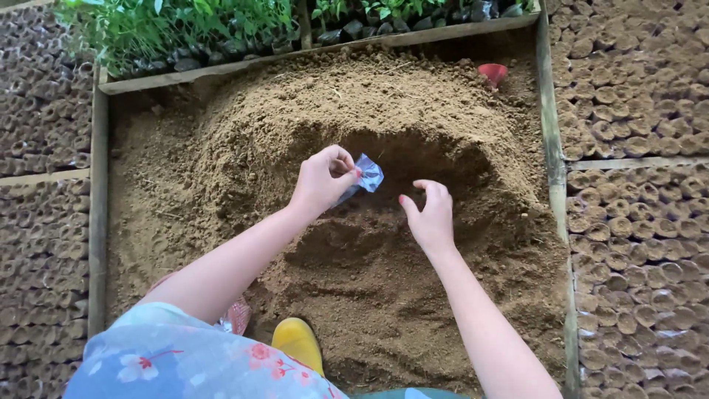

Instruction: Filling small plastic seedling sleeves with soil and placing them into a nursery tray.

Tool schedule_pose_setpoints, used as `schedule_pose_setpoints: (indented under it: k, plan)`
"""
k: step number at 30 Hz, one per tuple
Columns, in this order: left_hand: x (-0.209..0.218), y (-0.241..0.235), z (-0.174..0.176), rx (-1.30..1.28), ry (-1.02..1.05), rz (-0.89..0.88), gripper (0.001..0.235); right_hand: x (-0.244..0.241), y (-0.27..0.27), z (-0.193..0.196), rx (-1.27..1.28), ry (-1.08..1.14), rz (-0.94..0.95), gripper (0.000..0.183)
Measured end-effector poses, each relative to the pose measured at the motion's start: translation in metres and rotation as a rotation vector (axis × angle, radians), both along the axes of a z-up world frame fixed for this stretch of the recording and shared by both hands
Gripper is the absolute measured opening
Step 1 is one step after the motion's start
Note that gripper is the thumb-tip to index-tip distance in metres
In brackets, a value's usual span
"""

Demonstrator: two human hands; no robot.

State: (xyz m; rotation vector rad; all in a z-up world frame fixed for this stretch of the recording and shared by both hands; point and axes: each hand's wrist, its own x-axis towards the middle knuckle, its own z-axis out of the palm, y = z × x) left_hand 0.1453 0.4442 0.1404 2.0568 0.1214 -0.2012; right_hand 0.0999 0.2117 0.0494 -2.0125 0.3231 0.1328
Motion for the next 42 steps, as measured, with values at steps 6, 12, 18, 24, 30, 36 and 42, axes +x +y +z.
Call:
schedule_pose_setpoints:
  k: [6, 12, 18, 24, 30, 36, 42]
  plan:
    - [-0.002, 0.025, -0.017, 0.044, 0.021, 0.068, 0.013, -0.035, -0.017, -0.081, -0.387, 0.010, 0.330, 0.041]
    - [-0.016, 0.057, -0.056, 0.127, 0.111, 0.129, 0.017, -0.027, -0.004, -0.060, -0.268, 0.323, 0.198, 0.037]
    - [-0.053, 0.050, -0.062, 0.069, 0.150, 0.057, 0.025, -0.025, 0.027, 0.024, -0.010, 0.353, 0.172, 0.027]
    - [-0.058, 0.025, -0.067, 0.072, 0.146, -0.093, 0.029, -0.025, 0.027, 0.021, -0.196, 0.139, 0.346, 0.040]
    - [-0.052, -0.010, -0.048, -0.010, 0.133, -0.198, 0.033, -0.029, 0.025, 0.029, -0.149, 0.103, 0.312, 0.019]
    - [-0.060, -0.032, -0.029, -0.101, 0.014, -0.296, 0.034, -0.044, 0.024, 0.043, 0.250, 0.337, 0.116, 0.026]
    - [-0.076, -0.032, -0.042, -0.038, 0.045, -0.305, 0.021, -0.057, 0.014, -0.011, 0.228, 0.294, 0.120, 0.010]
